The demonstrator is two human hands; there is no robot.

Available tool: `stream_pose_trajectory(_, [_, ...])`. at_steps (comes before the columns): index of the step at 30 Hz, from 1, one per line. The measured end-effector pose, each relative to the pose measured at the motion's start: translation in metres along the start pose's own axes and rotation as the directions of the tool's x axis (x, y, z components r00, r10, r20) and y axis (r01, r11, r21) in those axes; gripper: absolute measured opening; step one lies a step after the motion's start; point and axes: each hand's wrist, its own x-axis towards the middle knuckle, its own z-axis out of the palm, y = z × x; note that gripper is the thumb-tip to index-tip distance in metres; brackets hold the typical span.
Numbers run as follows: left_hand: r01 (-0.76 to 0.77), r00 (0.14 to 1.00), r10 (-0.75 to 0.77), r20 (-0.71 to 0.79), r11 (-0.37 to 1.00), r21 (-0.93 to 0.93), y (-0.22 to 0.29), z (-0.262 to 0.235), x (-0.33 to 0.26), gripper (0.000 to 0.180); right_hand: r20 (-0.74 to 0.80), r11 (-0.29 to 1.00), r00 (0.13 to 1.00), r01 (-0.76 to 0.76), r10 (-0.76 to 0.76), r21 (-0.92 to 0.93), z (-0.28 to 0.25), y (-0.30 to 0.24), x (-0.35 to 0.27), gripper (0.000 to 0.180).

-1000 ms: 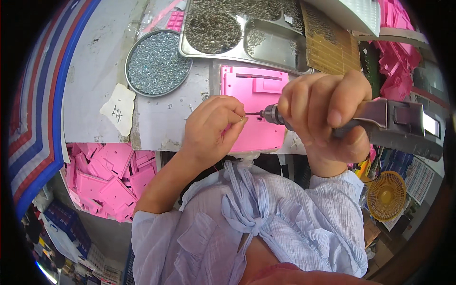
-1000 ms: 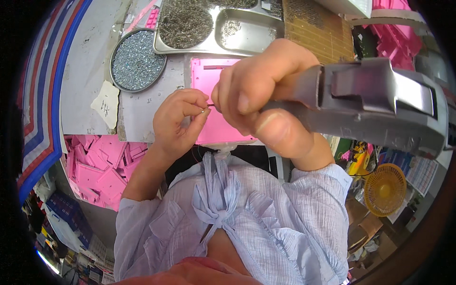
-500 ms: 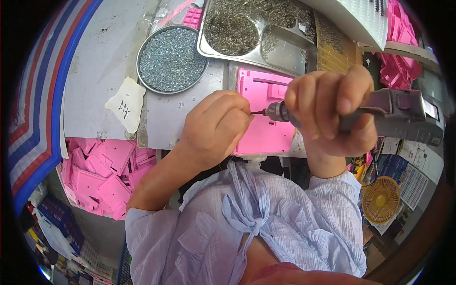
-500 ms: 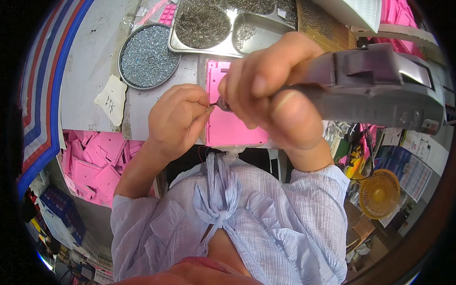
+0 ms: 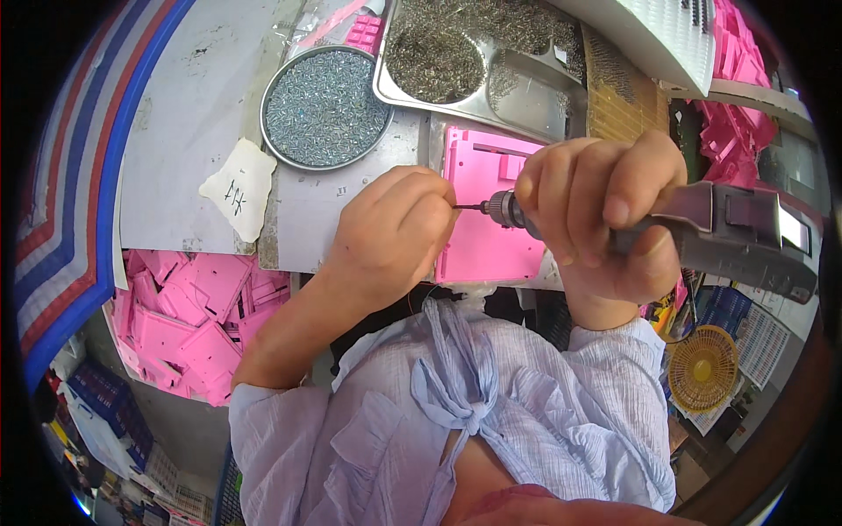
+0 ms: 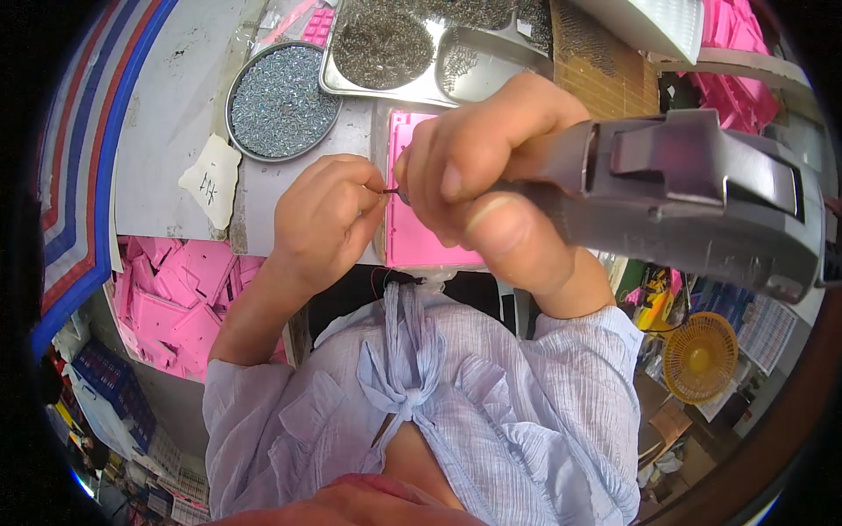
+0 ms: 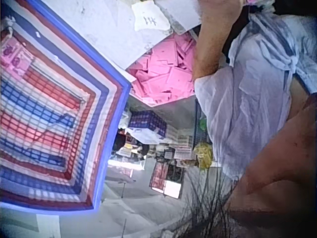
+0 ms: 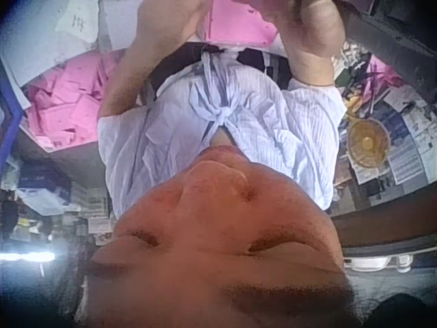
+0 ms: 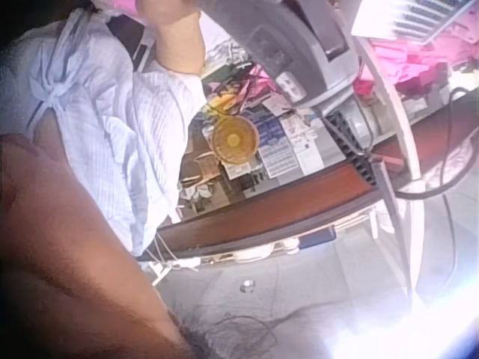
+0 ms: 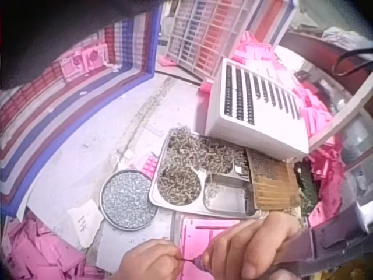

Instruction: Assembling the internal electronic components of a pink plastic toy, including soldering wires and using a power screwdriver.

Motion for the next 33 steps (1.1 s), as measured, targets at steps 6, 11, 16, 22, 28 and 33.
stream_pose_trajectory(6, [0.086, 0.996, -0.083, -0.029, 0.992, 0.097, 0.003, -0.005, 0.001, 0.023, -0.043, 0.990, 0.993, 0.104, -0.109, -0.100, -0.015, 0.016, 0.013, 0.020])
stream_pose_trajectory(11, [0.048, 0.985, -0.066, 0.157, 0.992, 0.115, 0.013, 0.022, -0.025, 0.012, 0.027, 0.991, 0.992, 0.125, -0.125, -0.036, -0.041, 0.050, 0.029, 0.014])
stream_pose_trajectory(16, [0.059, 0.988, -0.090, 0.129, 0.973, 0.225, 0.015, 0.035, -0.036, 0.011, -0.060, 0.973, 0.990, 0.110, -0.124, -0.204, -0.031, 0.073, 0.025, 0.015])
stream_pose_trajectory(22, [0.052, 0.986, -0.097, 0.137, 0.951, 0.304, 0.021, 0.035, -0.034, 0.012, -0.015, 0.989, 0.996, 0.084, -0.086, -0.118, -0.034, 0.073, 0.028, 0.016])
stream_pose_trajectory(28, [0.095, 0.990, -0.120, 0.068, 0.951, 0.296, 0.020, 0.039, -0.040, 0.005, 0.101, 0.925, 0.995, 0.059, -0.023, -0.376, -0.026, 0.050, 0.010, 0.019])
stream_pose_trajectory(33, [0.141, 0.987, -0.152, 0.051, 0.974, 0.176, 0.016, 0.040, -0.034, 0.011, 0.062, 0.917, 0.997, 0.063, -0.041, -0.395, -0.024, 0.057, 0.004, 0.017])
